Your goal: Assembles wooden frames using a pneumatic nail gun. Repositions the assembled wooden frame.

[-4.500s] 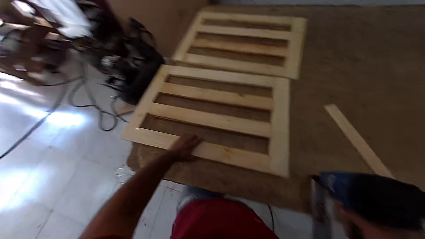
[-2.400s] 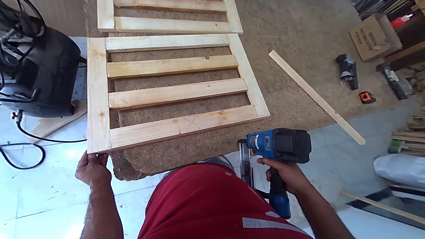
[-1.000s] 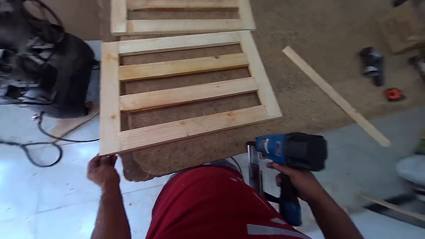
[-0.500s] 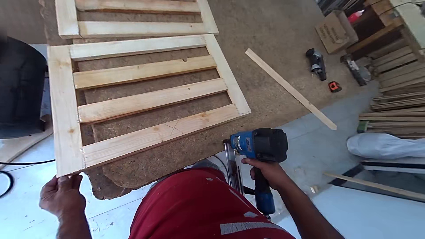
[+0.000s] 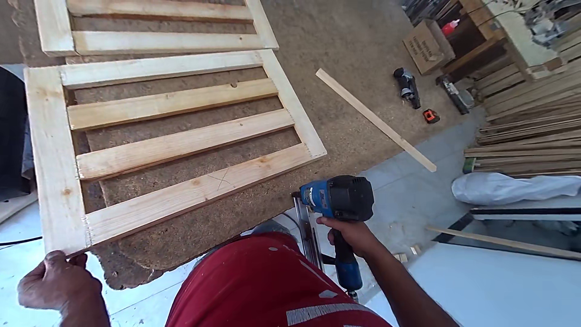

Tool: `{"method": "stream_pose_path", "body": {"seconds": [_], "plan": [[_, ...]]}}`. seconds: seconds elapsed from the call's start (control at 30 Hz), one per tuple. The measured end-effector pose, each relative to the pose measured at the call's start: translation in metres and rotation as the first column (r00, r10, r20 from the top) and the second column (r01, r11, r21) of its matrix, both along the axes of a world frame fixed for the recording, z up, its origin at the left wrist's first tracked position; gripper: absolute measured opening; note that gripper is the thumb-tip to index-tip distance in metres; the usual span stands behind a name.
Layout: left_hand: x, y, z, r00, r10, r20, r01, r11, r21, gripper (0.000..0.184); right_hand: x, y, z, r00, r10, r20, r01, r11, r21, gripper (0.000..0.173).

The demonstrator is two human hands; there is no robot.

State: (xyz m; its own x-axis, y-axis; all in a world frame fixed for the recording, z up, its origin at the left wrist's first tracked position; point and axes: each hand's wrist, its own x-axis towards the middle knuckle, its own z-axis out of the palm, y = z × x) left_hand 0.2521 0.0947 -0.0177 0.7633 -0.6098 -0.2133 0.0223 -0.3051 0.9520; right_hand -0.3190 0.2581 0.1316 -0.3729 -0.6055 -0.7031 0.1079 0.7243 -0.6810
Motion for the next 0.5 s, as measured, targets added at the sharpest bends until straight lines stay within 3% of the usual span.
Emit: {"method": "stream_pose_path", "body": {"seconds": [0.13, 0.23, 0.5], "plan": [[0.000, 0.001, -0.003, 0.995, -0.019, 0.100, 0.014, 0.999, 0.049, 0.029, 0.000, -0.001, 0.003, 1.000, -0.008, 0.005, 0.008, 1.000, 0.019, 0.022], [-0.005, 0.002, 0.003, 0.987, -0.060, 0.147, 0.046, 0.994, 0.102, 0.042, 0.000, -0.005, 0.005, 1.000, -0.010, -0.007, 0.010, 0.999, 0.038, 0.022], [0.001, 0.013, 0.011, 0.979, -0.202, 0.038, 0.199, 0.978, 0.060, 0.048, -0.004, -0.007, 0.006, 1.000, 0.017, -0.018, -0.016, 1.000, 0.026, 0.022]]}}
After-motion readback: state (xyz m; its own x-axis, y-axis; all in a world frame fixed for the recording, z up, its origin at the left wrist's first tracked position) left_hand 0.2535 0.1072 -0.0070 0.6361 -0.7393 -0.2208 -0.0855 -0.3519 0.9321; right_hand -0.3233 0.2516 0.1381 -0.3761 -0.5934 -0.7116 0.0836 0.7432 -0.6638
